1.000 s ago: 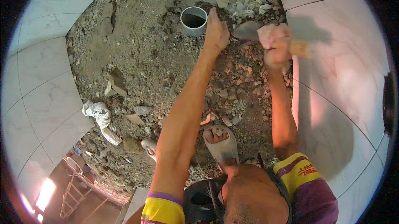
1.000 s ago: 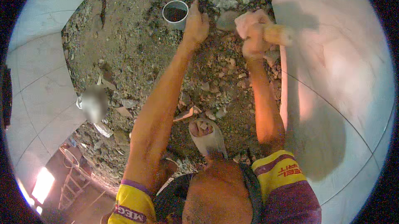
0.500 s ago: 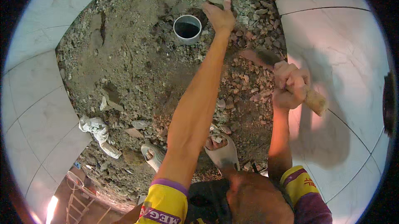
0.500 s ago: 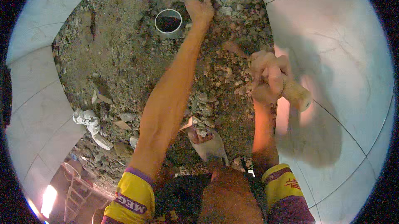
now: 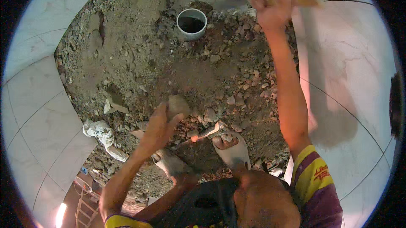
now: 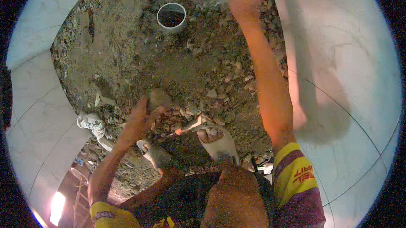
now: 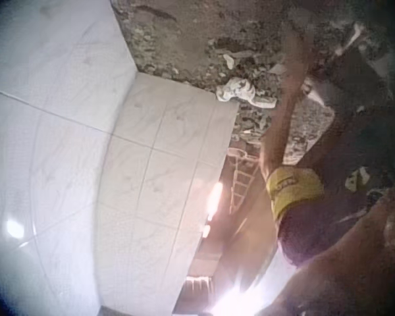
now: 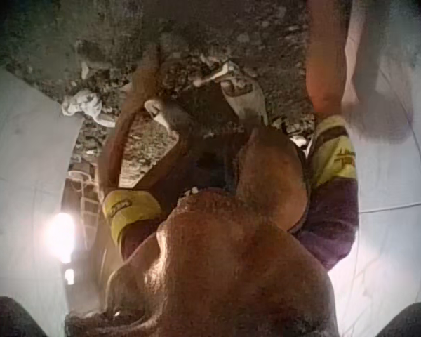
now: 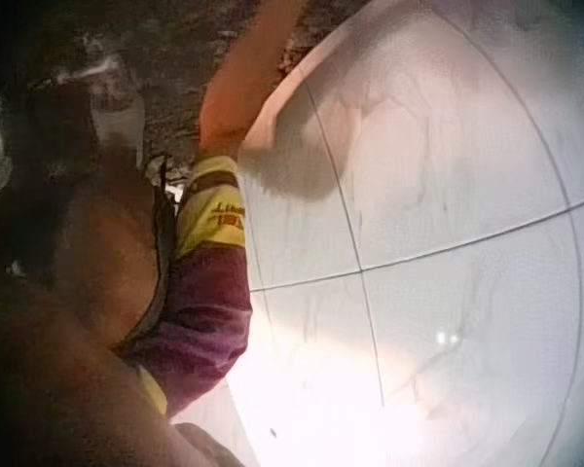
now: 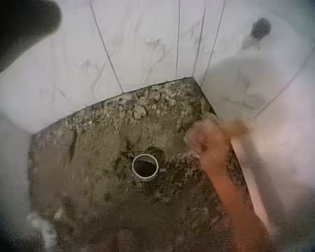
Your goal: The person prepares a section of a floor for tiling by removing debris with a trowel and securing a PVC drain pipe into the gravel base using a hammer and trowel.
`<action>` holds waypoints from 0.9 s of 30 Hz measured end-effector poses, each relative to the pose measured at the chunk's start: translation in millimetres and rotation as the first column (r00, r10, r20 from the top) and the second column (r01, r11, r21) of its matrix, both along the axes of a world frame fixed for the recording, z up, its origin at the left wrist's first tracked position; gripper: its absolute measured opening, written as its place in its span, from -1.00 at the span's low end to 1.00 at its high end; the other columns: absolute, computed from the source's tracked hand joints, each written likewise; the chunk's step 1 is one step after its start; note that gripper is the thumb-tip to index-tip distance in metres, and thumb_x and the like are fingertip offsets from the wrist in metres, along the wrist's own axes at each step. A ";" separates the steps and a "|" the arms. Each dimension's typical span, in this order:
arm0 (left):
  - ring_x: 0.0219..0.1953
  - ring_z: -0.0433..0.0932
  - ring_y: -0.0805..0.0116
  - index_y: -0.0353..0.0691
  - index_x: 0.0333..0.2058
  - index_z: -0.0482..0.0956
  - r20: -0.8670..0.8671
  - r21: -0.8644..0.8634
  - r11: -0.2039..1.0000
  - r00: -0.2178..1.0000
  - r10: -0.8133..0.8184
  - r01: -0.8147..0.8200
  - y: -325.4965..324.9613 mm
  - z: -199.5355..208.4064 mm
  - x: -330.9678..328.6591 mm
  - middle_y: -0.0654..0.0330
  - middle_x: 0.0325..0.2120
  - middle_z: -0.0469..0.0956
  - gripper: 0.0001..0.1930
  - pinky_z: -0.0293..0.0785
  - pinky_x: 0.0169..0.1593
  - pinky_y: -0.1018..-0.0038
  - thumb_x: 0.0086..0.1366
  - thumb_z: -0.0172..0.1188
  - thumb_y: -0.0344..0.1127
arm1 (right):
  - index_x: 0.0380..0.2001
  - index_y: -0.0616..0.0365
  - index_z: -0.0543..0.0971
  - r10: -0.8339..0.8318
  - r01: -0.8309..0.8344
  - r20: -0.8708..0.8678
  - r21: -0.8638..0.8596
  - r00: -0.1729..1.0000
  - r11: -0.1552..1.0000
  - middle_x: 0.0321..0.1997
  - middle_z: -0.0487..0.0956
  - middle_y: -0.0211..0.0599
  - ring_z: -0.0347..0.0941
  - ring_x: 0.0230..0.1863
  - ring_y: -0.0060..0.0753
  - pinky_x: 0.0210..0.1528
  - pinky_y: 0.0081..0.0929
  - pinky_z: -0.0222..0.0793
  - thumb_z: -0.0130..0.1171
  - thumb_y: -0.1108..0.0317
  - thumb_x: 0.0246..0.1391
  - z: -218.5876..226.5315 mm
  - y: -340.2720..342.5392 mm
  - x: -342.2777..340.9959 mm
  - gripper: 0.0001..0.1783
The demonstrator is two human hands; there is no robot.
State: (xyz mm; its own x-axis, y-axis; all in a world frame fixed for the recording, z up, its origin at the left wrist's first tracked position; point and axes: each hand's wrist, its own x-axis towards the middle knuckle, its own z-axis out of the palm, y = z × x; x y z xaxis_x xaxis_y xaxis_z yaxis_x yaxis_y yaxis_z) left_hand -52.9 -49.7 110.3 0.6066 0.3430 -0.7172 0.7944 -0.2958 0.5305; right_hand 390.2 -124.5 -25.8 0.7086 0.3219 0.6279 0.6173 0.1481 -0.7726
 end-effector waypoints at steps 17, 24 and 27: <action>0.29 0.44 -0.39 -0.38 0.50 0.10 0.731 0.463 0.822 0.667 -0.141 -0.333 -30.2 -189.4 210.3 -0.38 0.35 0.34 -0.28 0.38 0.39 -0.02 0.40 0.08 -0.55 | -0.50 -0.05 0.35 0.682 -0.392 -0.496 0.569 0.537 0.723 -0.61 0.30 -0.44 0.18 -0.56 -0.46 -0.43 -0.41 0.07 0.11 0.24 0.26 71.5 -50.3 -78.8 -0.75; 0.26 0.38 -0.60 -0.37 0.58 -0.35 0.608 0.156 0.960 0.788 0.092 -0.233 -38.7 -202.1 226.7 -0.58 0.37 0.22 0.00 0.49 0.26 -0.06 0.27 0.01 -0.68 | -0.50 0.03 0.33 0.510 -0.370 -0.554 0.352 0.658 0.860 -0.54 0.36 -0.37 0.25 -0.51 -0.40 -0.39 -0.47 0.17 0.11 0.39 0.31 -24.5 -20.5 -39.6 -0.73; 0.27 0.38 -0.59 -0.38 0.58 -0.34 0.555 0.215 0.957 0.831 0.046 -0.196 -26.3 -208.2 216.4 -0.59 0.38 0.18 0.01 0.47 0.28 -0.07 0.26 0.05 -0.66 | -0.50 0.09 0.44 0.261 -0.238 -0.591 0.118 0.764 0.964 -0.58 0.40 -0.50 0.28 -0.58 -0.54 -0.46 -0.50 0.22 0.09 0.37 0.38 -8.1 -13.1 -80.3 -0.71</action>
